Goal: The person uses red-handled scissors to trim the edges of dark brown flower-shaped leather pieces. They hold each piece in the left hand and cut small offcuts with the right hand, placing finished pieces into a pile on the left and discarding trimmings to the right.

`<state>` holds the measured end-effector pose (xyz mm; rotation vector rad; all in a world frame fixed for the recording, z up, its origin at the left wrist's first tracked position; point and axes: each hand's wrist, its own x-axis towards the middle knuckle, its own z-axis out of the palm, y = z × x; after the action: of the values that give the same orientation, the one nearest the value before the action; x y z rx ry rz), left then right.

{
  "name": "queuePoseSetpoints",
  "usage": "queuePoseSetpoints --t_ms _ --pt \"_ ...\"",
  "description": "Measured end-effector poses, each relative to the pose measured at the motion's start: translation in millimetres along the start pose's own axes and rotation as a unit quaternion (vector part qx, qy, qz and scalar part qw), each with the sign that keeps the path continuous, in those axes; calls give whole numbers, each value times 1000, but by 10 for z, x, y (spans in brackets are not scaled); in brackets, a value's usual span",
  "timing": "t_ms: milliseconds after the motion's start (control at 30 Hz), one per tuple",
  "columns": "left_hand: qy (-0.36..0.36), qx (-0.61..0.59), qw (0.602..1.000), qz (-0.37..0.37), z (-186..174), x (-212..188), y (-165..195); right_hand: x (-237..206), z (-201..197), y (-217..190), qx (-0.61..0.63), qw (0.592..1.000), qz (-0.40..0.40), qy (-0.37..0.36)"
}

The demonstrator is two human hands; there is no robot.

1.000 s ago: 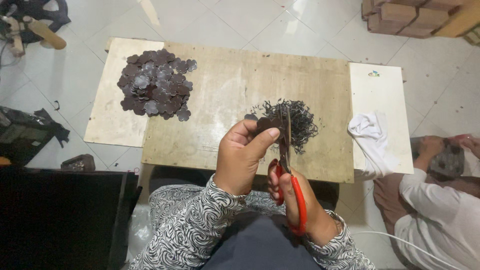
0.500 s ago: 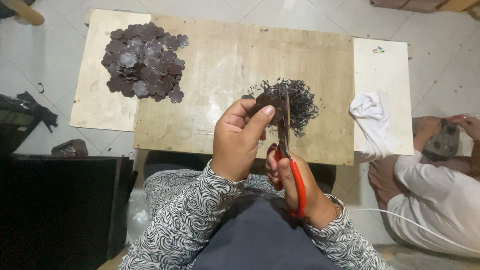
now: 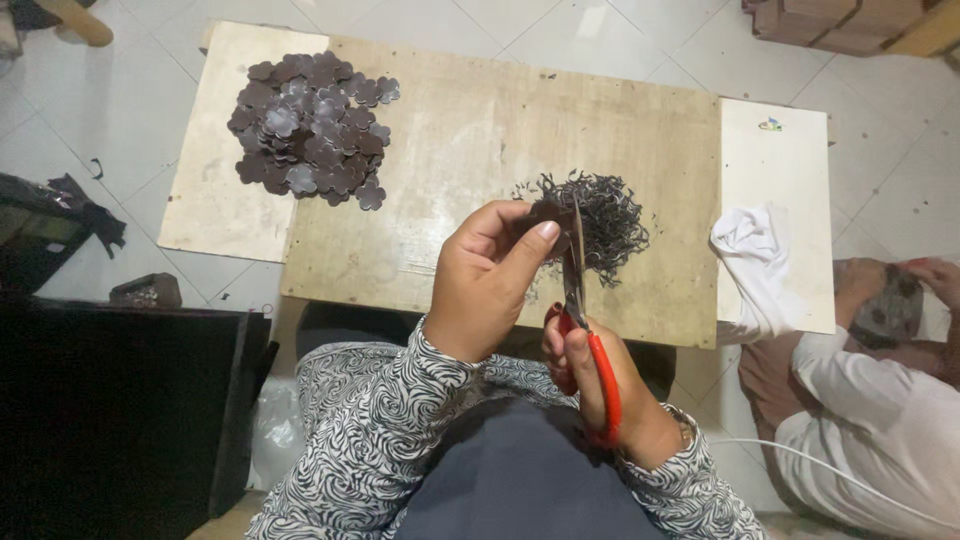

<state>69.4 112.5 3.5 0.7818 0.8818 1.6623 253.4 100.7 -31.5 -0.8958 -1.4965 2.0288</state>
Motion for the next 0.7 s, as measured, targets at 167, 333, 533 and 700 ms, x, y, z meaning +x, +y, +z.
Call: queuePoseSetpoints --t_ms 167,333,533,700 --pt "-13 42 999 -17 -20 -10 18 -9 -67 -1 -17 1000 -15 5" --pt "-25 50 998 -26 27 -7 3 -14 -146 -37 -63 997 -39 -8" --pt "-10 60 998 -29 83 -21 -14 -23 -168 -57 -77 996 -36 1" --pt "-6 58 998 -25 106 -8 -12 -25 -149 -59 -60 997 -36 8"
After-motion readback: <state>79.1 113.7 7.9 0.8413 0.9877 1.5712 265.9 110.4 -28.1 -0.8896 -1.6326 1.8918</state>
